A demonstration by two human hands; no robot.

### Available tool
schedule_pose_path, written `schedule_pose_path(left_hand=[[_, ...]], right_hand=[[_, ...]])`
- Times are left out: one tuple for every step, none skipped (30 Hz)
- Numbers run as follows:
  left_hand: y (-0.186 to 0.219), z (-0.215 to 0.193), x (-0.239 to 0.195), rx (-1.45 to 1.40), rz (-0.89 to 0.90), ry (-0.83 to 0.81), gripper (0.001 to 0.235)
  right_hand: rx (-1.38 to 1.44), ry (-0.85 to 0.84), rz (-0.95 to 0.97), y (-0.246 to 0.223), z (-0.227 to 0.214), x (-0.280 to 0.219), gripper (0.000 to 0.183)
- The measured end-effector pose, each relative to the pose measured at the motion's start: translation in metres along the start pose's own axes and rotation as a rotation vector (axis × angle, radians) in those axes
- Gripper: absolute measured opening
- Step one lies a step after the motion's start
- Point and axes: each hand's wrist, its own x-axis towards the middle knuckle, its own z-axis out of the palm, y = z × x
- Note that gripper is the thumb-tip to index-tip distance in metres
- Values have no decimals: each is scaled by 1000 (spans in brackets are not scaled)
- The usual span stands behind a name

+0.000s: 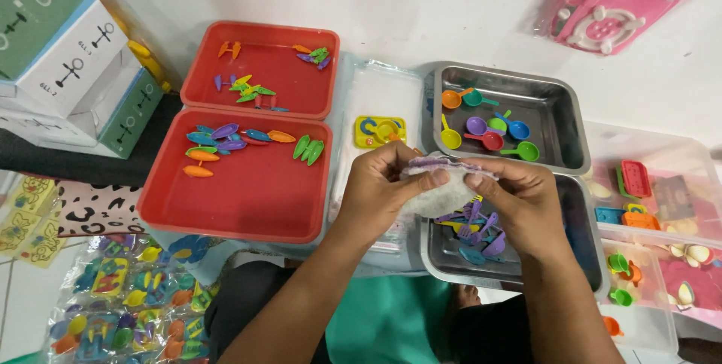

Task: The person wipes small plastic toys with a cloth and then places them into clear plastic bags. They handle various items including a yellow toy with blue eyes, orange tongs, and green and purple plastic pieces, organizing them into bags on the floor.

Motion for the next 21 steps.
schedule_pose_path(left_hand=[[3,0,-1,-8,-10,0,22],[6,0,-1,-16,-20,0,22],[6,0,-2,-16,-20,0,22],[6,-1,-2,-15,-24,2,23],[5,-2,-2,-13,-28,5,25],[4,-3,-2,-13,-27,6,25],[2,-4,-2,6,-39,-11,27],[0,-5,-2,25,-50,-28,29],[0,-5,-2,24,-51,-27,29],[0,-5,-2,34,-51,-40,30],[-1,-5,-2,45,-51,-54,31],[0,-6,-2,44,-51,-56,31],[1,-7,-2,53,-61,-76,32],[2,-8,-2,61,-70,-97,32],[7,-7,-2,62,-70,-96,32],[13,-7,-3,57,-86,-107,29],[19,-6,-4,52,-101,-118,28],[16,-8,-3,53,-99,-118,28],[13,-10,-2,57,-94,-138,26],[10,-12,-1,61,-89,-158,24],[13,-12,-2,61,-90,-158,24]], right_hand=[[7,-24,-9,1,-1,0,24],[14,-47,-19,3,-3,1,23],[13,-47,-18,3,-4,0,23],[15,-60,-21,3,-4,0,22],[16,-74,-24,3,-5,0,21],[16,-74,-24,6,-6,0,21],[19,-96,-42,9,-8,0,21],[22,-117,-61,12,-9,1,21],[21,-117,-60,14,-9,1,21],[18,-148,-43,17,-10,2,25],[17,-178,-26,20,-10,3,31],[16,-177,-27,17,-9,3,31],[-8,-152,-21,15,-8,4,25],[-31,-128,-15,12,-7,4,20],[-31,-129,-16,11,-9,4,20],[-28,-123,-10,9,-10,4,19],[-26,-117,-5,6,-12,4,19],[-26,-117,-7,3,-11,5,19],[-24,-141,-11,0,-11,5,18],[-22,-165,-16,-3,-10,5,17],[-22,-165,-14,-8,-9,6,17]])
